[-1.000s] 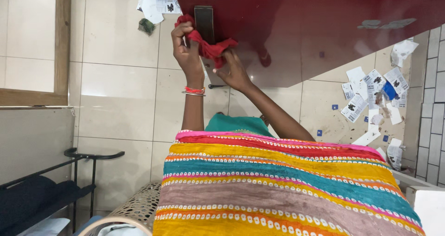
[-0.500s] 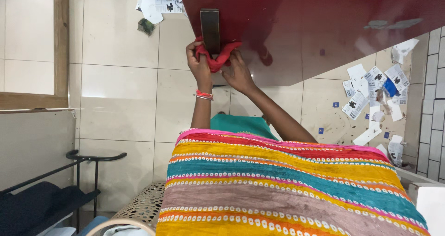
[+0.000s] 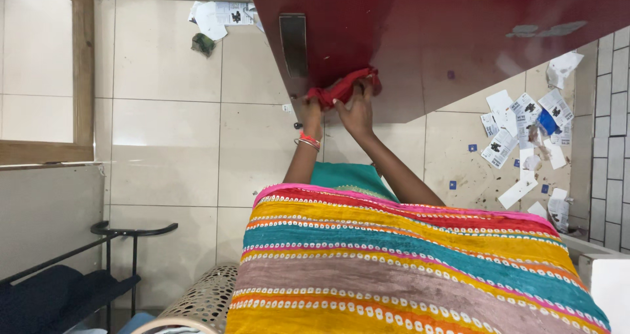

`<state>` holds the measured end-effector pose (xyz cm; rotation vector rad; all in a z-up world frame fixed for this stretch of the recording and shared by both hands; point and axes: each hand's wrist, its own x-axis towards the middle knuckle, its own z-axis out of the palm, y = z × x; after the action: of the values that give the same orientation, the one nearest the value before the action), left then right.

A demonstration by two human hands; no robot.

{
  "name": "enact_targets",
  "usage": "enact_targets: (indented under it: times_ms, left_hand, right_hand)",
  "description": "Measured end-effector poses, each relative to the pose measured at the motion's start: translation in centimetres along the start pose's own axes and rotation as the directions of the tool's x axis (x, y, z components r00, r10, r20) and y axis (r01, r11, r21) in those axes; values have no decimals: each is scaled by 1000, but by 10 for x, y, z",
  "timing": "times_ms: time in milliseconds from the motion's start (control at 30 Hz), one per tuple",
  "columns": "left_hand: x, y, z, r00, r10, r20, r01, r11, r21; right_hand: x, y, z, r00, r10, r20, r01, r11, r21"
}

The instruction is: The person wipes the surface of a maroon-colored cabinet using a red cloth. They clean the top, front, and side panels in a repetitive wiping motion.

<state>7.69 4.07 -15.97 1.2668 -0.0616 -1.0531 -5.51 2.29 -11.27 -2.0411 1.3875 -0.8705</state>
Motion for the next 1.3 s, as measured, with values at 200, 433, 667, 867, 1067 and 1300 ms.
enact_targets:
  times_ms: [200, 433, 667, 867, 1067, 1300]
  left_hand:
    - [-56, 44, 60, 744, 577, 337, -634, 769, 85]
    - [-111, 128, 91, 321, 771, 549, -946, 234, 224]
    - [-67, 96, 71, 395, 794, 463, -897, 224, 380]
    - [-35, 26, 42, 549, 682, 483, -816, 310, 488]
    - [-52, 25, 53, 593, 611, 524, -782, 285, 554]
    - [-134, 108, 119, 322, 743, 587, -926, 120, 357]
  right_hand:
    - [18, -25, -53, 946, -91, -312, 107, 994, 35]
    - [61, -97, -131, 845, -179, -505, 241, 969, 59]
    - [68, -87, -115, 887, -271, -375, 288, 957, -9]
    - [55, 2, -66, 978, -120, -169, 116, 993, -35]
    - [42, 32, -75, 984, 86, -156, -71, 992, 99]
    - [57, -50, -178, 979, 76, -189, 67, 755, 652]
